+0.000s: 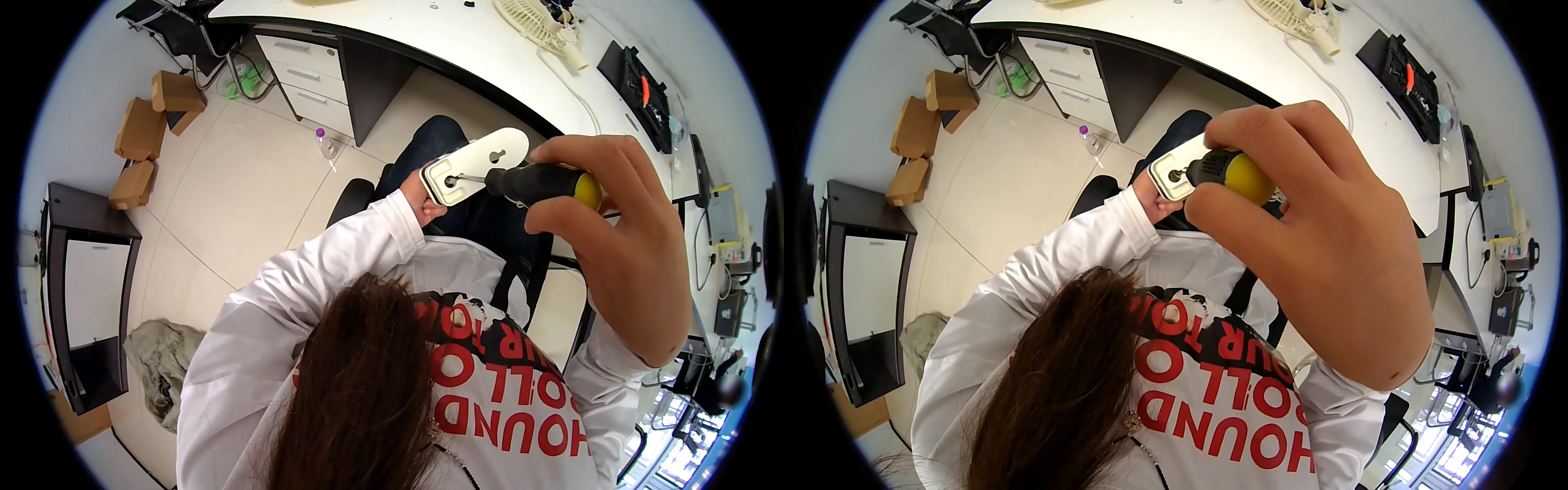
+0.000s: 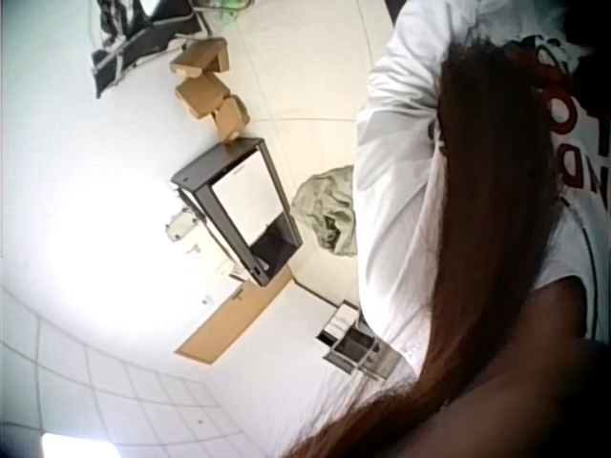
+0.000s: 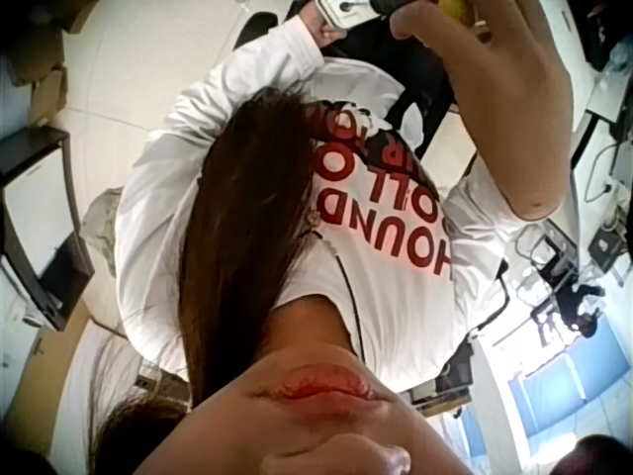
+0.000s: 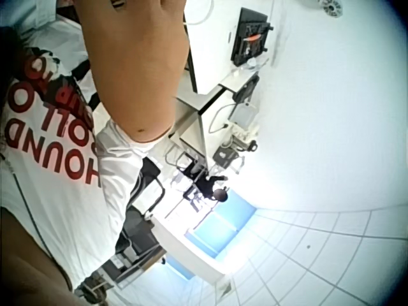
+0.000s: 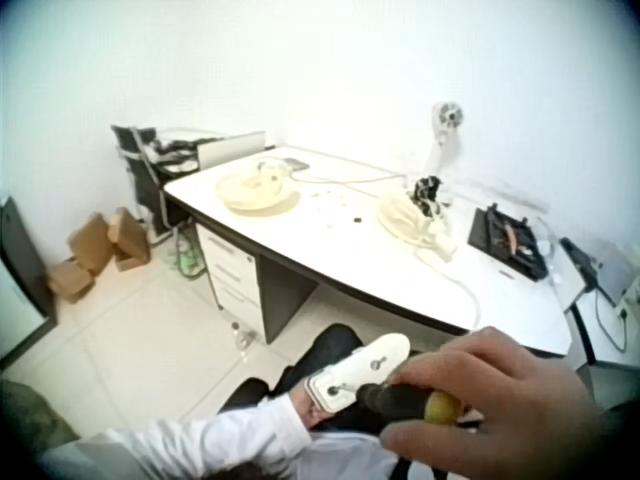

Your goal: The person assembles a small white fan by attaching the base to the motor housing and securing it with screws. They use a screwdriver to tighten the screws and connect the power cord to the motor.

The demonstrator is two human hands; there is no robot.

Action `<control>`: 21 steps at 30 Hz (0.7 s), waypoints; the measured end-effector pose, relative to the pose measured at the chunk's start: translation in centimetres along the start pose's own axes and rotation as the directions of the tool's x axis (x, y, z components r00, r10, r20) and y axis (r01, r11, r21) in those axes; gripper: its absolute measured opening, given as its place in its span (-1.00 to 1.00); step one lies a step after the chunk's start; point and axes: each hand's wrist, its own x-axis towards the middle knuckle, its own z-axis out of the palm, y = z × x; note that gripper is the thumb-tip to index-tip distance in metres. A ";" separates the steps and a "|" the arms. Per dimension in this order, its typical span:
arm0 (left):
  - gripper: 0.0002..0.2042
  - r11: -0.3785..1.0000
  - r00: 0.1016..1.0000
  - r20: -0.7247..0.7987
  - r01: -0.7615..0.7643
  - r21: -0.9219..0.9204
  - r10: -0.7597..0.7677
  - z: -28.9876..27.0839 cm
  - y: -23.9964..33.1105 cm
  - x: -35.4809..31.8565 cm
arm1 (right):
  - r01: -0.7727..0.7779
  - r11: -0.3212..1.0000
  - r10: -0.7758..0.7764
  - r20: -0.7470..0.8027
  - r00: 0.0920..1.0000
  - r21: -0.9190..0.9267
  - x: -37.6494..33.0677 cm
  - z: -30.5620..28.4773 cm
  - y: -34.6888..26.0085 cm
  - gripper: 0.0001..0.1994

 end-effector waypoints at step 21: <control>-0.76 0.999 0.997 -0.074 0.021 -0.028 -0.023 0.6 0.2 -0.4 | -0.010 0.999 0.008 0.066 0.998 0.035 -0.2 -0.1 0.9 -0.74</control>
